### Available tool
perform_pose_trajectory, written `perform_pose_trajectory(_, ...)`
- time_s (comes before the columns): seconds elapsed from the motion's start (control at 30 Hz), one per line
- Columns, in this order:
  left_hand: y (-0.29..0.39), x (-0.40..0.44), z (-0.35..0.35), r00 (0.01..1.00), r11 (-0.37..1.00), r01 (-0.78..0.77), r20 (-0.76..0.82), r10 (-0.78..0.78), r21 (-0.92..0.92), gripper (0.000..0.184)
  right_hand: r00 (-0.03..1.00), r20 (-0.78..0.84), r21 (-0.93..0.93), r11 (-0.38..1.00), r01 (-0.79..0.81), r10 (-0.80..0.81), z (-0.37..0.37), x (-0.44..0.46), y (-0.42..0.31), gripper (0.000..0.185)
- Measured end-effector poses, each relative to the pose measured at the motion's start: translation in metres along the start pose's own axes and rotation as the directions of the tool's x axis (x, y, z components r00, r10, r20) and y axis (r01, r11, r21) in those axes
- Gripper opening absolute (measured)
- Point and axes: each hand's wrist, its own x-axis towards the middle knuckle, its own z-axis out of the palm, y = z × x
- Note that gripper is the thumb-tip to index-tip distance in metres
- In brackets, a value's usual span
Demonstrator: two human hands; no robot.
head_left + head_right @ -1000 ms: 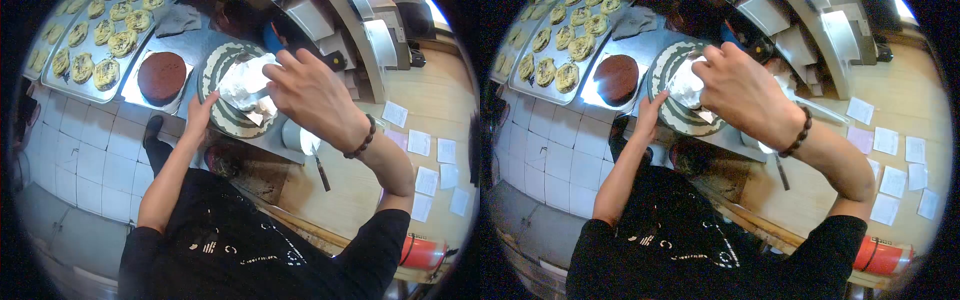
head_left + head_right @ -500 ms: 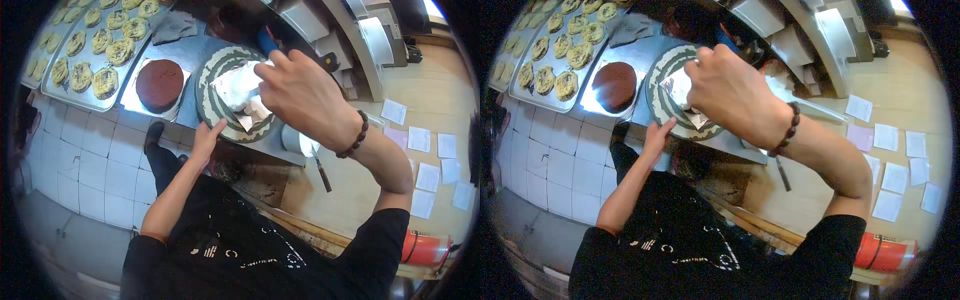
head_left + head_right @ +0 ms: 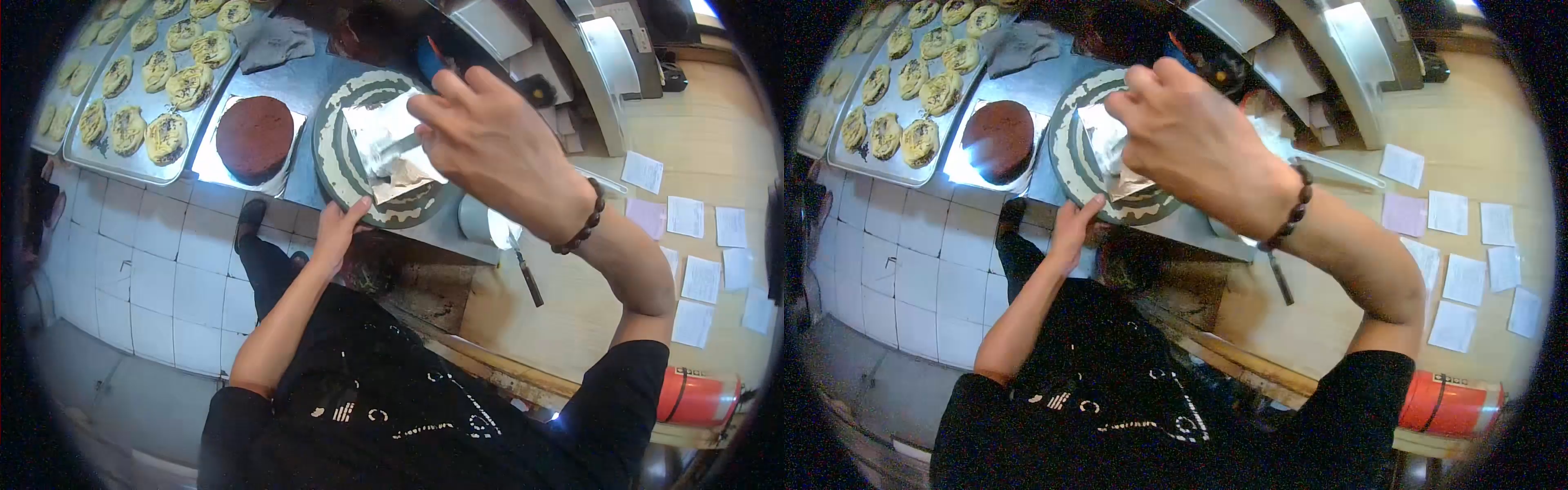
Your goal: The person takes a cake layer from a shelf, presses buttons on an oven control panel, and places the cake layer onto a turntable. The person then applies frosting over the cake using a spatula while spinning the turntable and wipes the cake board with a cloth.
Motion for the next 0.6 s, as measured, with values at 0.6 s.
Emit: perform_pose_trajectory(0.6,-0.025,-0.006,-0.008,0.993,0.996,0.053,0.114,-0.044,-0.075,0.038,0.995,0.016,0.066,0.993,-0.102,0.101,-0.001,0.008,0.015,0.007)
